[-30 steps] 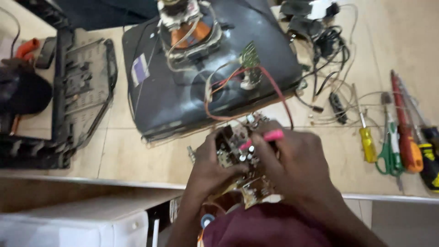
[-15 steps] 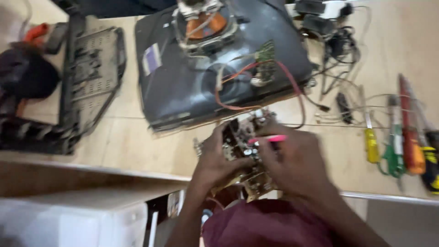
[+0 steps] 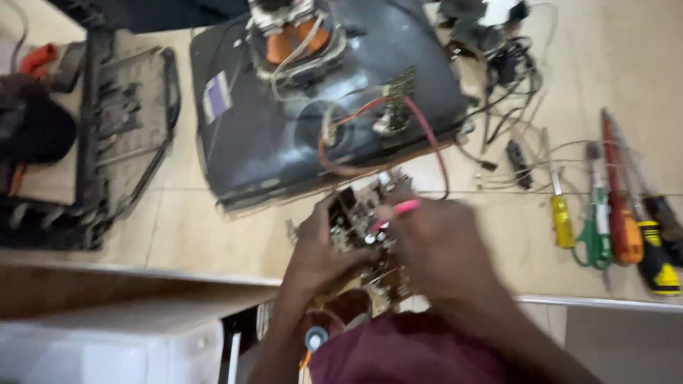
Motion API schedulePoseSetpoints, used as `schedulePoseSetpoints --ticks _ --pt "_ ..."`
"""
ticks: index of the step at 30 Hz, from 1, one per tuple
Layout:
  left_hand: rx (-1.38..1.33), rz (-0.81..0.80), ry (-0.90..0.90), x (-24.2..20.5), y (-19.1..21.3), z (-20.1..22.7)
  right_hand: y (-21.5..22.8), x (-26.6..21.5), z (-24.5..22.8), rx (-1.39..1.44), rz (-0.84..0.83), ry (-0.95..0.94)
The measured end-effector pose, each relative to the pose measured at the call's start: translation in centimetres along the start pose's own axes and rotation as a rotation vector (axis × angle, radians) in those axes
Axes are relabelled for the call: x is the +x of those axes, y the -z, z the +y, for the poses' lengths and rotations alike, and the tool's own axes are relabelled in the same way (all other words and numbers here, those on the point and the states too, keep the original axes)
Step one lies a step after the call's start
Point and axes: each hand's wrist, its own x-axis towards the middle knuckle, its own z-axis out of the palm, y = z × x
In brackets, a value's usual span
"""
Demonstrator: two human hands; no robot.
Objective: Cleaning a circuit board from a CRT television using a toothbrush and a screwdriver.
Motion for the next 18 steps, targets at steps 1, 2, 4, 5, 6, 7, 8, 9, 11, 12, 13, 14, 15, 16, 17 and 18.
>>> schedulePoseSetpoints --ticks 1,2,4,5,6,7,8,9,11,12,13,14,15,16,17,18 --pt "0.016 -0.024 0.071 0.2 -0.3 0.0 -1.5 0.8 0.0 0.08 -0.046 0.068" --pt "0.041 -0.04 0.158 -0.3 0.0 -0.3 -3.2 1.4 -0.5 0.177 -0.1 0.142" --pt "0.058 -0.008 0.013 0.3 0.0 -0.8 -4.2 2.8 -0.6 0.275 -0.028 0.136" --pt "0.068 0.024 -0.132 0.2 -0.1 -1.1 -4.7 3.2 -0.7 0.367 0.042 0.129" --pt "0.066 0.02 -0.138 -0.3 0.2 0.6 -2.7 2.3 -1.2 0.363 0.047 0.127" --pt "0.046 -0.051 0.112 -0.8 0.6 2.4 -0.8 1.4 -1.9 0.553 0.157 0.096" --pt "0.024 -0.108 0.366 -1.2 1.2 4.1 1.1 0.9 -2.5 0.749 0.26 0.079" --pt "0.02 -0.097 0.364 -0.3 0.7 3.2 1.6 0.9 -1.8 0.749 0.257 0.09" --pt "0.015 -0.033 0.144 -0.4 0.3 0.9 1.9 -0.1 -1.3 0.292 0.081 -0.067" --pt "0.014 -0.045 0.138 -0.6 0.3 0.4 -0.3 0.1 -1.0 0.285 0.085 -0.078" --pt "-0.002 -0.042 0.104 -0.7 0.2 -0.1 -2.4 0.3 -0.5 0.245 0.035 0.088" --pt "-0.013 -0.031 0.063 -0.3 0.3 -0.4 -4.5 1.1 0.1 0.203 -0.008 0.261" --pt "-0.011 -0.034 0.049 0.7 0.2 0.1 -4.0 1.7 0.3 0.195 0.004 0.259" --pt "-0.01 -0.029 0.066 0.3 0.1 0.3 -3.7 1.2 -0.1 0.42 0.0 0.016" --pt "-0.009 -0.024 0.084 -0.1 0.1 0.4 -3.5 0.9 -0.5 0.639 -0.007 -0.232" --pt "-0.01 -0.025 0.082 -0.3 0.1 1.5 -1.6 -0.3 -0.5 0.637 -0.005 -0.233"
